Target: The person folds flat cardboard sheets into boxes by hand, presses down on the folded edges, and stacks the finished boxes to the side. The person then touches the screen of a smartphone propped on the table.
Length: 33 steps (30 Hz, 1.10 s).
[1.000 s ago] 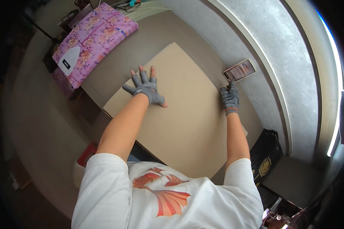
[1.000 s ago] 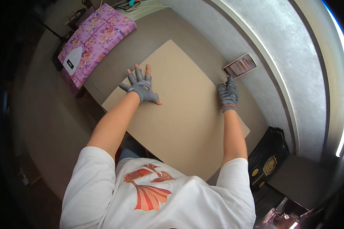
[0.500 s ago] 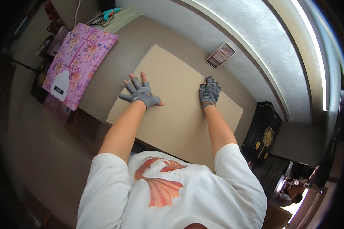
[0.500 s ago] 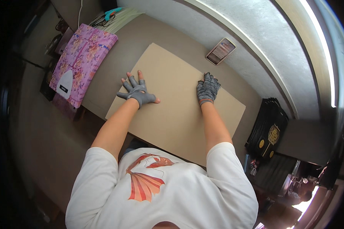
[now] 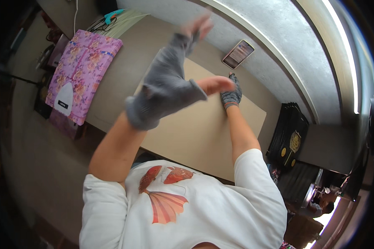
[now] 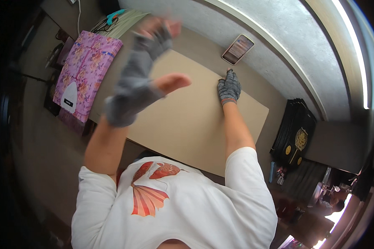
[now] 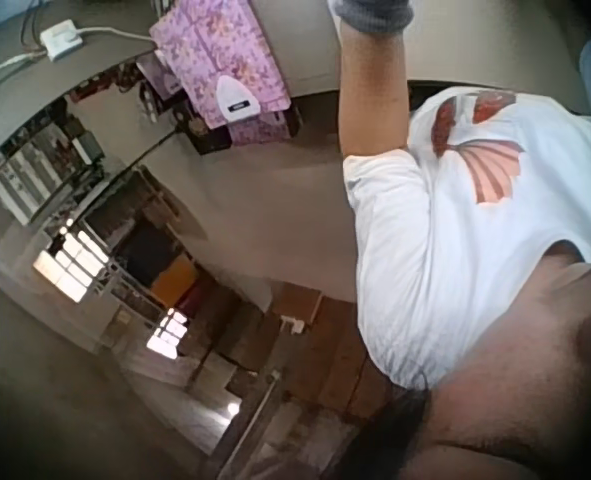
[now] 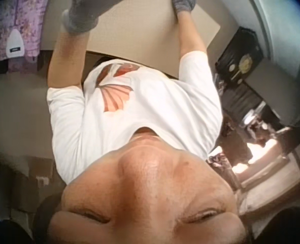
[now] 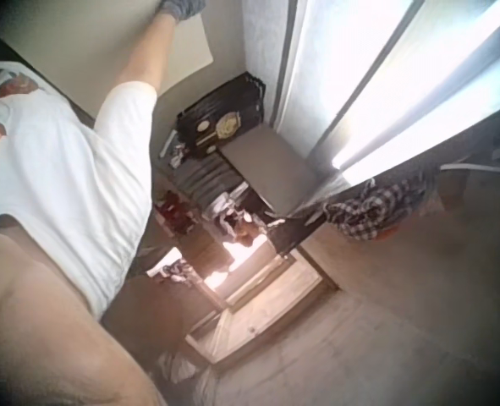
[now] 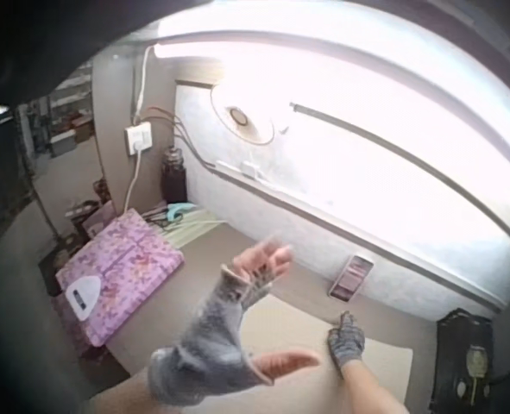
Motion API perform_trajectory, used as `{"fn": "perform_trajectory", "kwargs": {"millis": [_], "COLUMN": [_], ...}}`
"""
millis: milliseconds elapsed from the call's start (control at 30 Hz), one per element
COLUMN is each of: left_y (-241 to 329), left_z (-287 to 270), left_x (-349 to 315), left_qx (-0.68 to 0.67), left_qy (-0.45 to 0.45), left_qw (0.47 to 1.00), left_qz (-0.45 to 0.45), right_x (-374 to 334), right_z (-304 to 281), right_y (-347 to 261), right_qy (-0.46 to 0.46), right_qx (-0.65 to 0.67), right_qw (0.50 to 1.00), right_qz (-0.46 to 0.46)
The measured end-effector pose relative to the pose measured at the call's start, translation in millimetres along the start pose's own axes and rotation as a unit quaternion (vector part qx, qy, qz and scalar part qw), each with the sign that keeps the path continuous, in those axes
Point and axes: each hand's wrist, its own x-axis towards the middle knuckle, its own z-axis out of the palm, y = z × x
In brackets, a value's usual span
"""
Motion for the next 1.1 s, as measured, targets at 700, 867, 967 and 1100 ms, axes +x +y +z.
{"fn": "perform_trajectory", "kwargs": {"millis": [700, 867, 967, 1100], "left_y": [29.9, 68.6, 83.7, 67.6], "left_z": [-6.3, -17.1, -10.2, -3.4], "left_x": [22.4, -16.2, -33.3, -27.4], "left_qx": [0.019, 0.117, 0.131, 0.097], "left_qy": [0.020, 0.102, 0.123, 0.100], "left_qw": [0.991, 0.985, 0.983, 0.989], "left_qz": [0.130, 0.080, 0.048, 0.048], "right_x": [51.7, 53.5, 48.0, 52.2], "right_z": [-9.4, -18.3, -30.6, -22.2], "right_y": [-10.4, -3.1, -11.1, -27.8], "right_qy": [-0.126, -0.120, -0.134, -0.128], "right_qx": [0.066, 0.075, 0.077, 0.066], "right_qw": [0.988, 0.989, 0.982, 0.986], "right_qz": [0.061, 0.030, 0.104, 0.080]}}
